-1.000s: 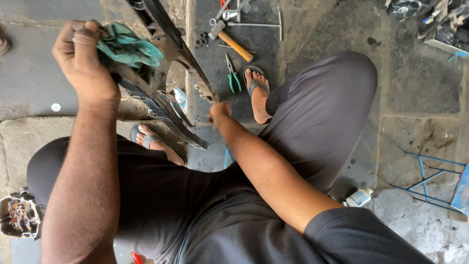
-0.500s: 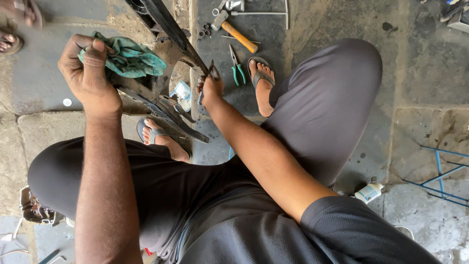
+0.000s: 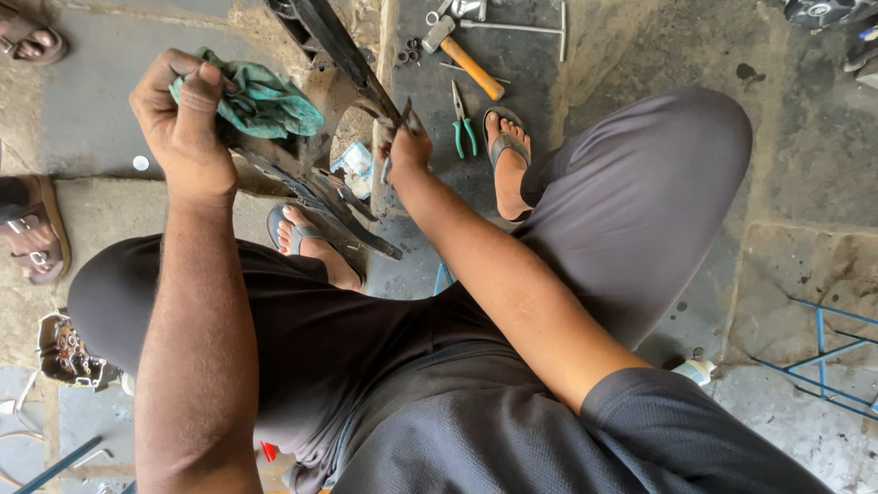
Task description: The person sits on the floor and cleans a metal motorcycle frame part using a green rag and a small metal tool. They wipe the surface and scrape off grime from crevices, occasionally adjusting their grip on the part.
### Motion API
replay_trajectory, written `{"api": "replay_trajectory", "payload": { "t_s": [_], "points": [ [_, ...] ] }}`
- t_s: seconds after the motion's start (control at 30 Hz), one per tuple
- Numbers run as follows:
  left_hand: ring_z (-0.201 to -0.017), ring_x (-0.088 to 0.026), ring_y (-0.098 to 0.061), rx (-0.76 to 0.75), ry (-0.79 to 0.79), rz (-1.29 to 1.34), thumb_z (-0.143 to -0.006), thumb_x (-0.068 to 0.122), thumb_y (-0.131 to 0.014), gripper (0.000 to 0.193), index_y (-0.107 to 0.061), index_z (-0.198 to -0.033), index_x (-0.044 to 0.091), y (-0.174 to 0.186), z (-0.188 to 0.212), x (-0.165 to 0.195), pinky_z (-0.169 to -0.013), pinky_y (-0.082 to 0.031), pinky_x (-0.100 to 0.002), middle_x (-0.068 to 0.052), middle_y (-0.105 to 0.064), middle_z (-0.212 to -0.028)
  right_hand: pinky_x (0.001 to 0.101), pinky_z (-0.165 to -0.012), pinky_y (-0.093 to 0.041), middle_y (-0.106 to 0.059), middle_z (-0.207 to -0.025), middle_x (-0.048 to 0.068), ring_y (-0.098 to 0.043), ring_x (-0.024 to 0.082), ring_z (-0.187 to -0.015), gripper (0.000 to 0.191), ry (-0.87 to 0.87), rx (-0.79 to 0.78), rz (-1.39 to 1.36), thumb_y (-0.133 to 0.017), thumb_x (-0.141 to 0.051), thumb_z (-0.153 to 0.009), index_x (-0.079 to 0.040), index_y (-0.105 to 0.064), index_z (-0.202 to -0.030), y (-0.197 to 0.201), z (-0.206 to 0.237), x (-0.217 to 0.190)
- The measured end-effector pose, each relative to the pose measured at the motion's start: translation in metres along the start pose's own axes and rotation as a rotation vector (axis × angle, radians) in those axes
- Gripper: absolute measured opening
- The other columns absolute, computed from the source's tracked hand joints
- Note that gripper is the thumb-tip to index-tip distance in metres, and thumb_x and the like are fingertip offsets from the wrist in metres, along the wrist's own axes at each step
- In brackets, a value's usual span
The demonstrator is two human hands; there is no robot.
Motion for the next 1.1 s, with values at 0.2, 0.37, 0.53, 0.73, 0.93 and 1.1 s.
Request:
{"api": "replay_trajectory", "payload": {
  "t_s": [0.2,0.37,0.53,0.73,0.93,1.1],
  "points": [
    [-0.079,-0.011,-0.050,-0.019,-0.018,0.045,-0.115,0.027,-0.072,0.038,-0.059,-0.091,0.000,0.001,-0.004,-0.003,-0.070,-0.035,-0.027,-0.004,-0.062,-0.083,0.0306,-0.045,-0.050,-0.069,-0.082,0.008,-0.056,0.013,-0.052,0.037,0.076,-0.113,0.074,-0.050,-0.011,-0.102,-0.017,-0.062,-0.137,0.000,0.006,-0.002],
    [-0.078,-0.010,-0.049,-0.027,0.021,0.038,-0.114,0.025,-0.072,0.038,-0.058,-0.089,0.001,0.002,-0.001,0.003,-0.069,-0.035,-0.026,-0.003,-0.062,-0.083,0.0337,-0.045,-0.050,-0.066,-0.083,0.005,-0.054,0.013,-0.052,0.039,0.001,-0.005,0.063,-0.044,-0.011,-0.102,-0.019,-0.062,-0.135,0.008,0.007,0.001],
    [-0.078,-0.010,-0.051,-0.042,0.036,0.082,-0.116,0.022,-0.071,0.035,-0.059,-0.092,0.000,-0.001,0.000,0.001,-0.069,-0.036,-0.026,-0.003,-0.063,-0.083,0.0343,-0.046,-0.049,-0.067,-0.080,0.007,-0.056,0.015,-0.053,0.030,0.077,-0.069,-0.005,-0.051,-0.016,-0.105,-0.014,-0.062,-0.132,-0.003,0.002,0.001],
    [-0.077,-0.010,-0.049,-0.031,0.005,0.060,-0.117,0.024,-0.073,0.037,-0.061,-0.094,-0.001,0.003,-0.004,-0.006,-0.071,-0.036,-0.027,-0.005,-0.064,-0.085,0.0350,-0.043,-0.047,-0.068,-0.081,0.006,-0.055,0.016,-0.051,0.025,0.074,-0.127,0.028,-0.051,-0.016,-0.106,-0.003,-0.064,-0.124,-0.003,0.008,-0.002],
    [-0.077,-0.011,-0.051,-0.048,-0.007,0.041,-0.116,0.025,-0.073,0.038,-0.061,-0.092,-0.002,0.003,-0.005,-0.004,-0.071,-0.038,-0.027,-0.006,-0.065,-0.085,0.0330,-0.040,-0.042,-0.063,-0.076,0.006,-0.049,0.014,-0.048,0.033,0.032,-0.094,-0.088,-0.051,-0.011,-0.103,-0.010,-0.064,-0.132,-0.005,0.009,-0.003],
    [-0.078,-0.011,-0.053,-0.034,0.011,0.064,-0.112,0.026,-0.071,0.033,-0.061,-0.092,0.001,0.003,-0.007,0.000,-0.073,-0.039,-0.027,-0.005,-0.065,-0.083,0.0331,-0.037,-0.041,-0.066,-0.076,0.006,-0.049,0.014,-0.046,0.035,0.017,-0.093,-0.070,-0.052,-0.013,-0.102,-0.014,-0.064,-0.134,-0.002,0.007,-0.004]
  ]
}}
Point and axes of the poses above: each hand's wrist, its own z-axis away from the middle knuckle, its own y-axis out of the back of the hand, x = y × z, the point moved 1 cm from there along -z, towards the middle knuckle
